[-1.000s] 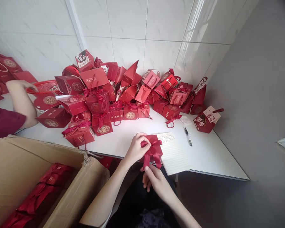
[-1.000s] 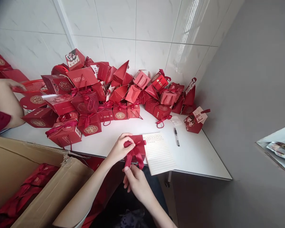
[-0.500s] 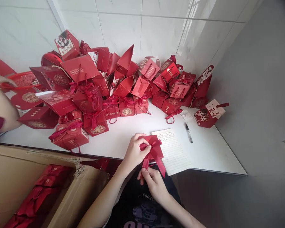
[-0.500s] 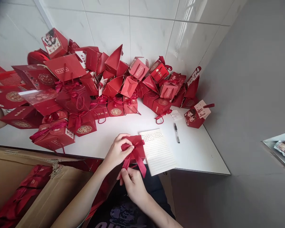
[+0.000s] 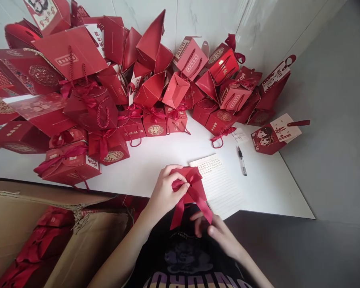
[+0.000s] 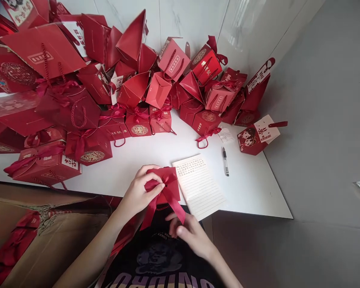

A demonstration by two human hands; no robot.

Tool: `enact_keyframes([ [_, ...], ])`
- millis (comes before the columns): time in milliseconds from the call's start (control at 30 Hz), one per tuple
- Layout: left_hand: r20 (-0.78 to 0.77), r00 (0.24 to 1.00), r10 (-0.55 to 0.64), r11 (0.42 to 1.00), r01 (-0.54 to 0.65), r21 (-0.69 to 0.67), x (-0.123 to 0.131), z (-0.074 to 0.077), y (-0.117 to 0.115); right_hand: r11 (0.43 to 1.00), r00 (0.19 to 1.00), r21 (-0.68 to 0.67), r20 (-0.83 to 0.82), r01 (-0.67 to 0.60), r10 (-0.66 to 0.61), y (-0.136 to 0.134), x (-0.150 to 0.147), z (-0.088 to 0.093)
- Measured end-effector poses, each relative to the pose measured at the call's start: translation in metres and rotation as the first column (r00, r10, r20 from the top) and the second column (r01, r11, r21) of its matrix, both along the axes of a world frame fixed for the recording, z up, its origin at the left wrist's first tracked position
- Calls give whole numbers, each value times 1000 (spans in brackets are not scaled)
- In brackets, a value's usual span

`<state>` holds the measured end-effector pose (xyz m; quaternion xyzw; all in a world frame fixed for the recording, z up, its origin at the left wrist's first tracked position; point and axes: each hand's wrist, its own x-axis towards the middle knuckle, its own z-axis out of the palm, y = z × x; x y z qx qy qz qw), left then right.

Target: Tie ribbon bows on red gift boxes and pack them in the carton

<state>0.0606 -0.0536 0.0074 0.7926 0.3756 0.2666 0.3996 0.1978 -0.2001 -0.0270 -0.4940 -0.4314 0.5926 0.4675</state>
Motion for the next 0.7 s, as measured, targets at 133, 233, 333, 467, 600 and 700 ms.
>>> enact_keyframes([
  [133,9,1000,-8,1000,8,-7,0,0,0,989,991,-69,-26,130,-132,-5,9,13],
  [233,10,1000,0,1000,0,-12,0,1,0,974,987,-159,60,160,-152,0,6,18],
  [333,-4,1000,3,999,-3,-32,0,1,0,977,980,-163,167,135,-107,3,9,18],
  [467,-5,1000,-8,998,8,-57,1,2,0,964,958,-261,264,-41,112,0,29,27],
  [600,13,1000,-6,997,7,-78,1,5,1,961,908,-275,396,-24,136,8,54,50],
  [700,38,999,-20,994,24,-106,1,7,0,967,766,-32,617,255,-182,34,60,59],
])
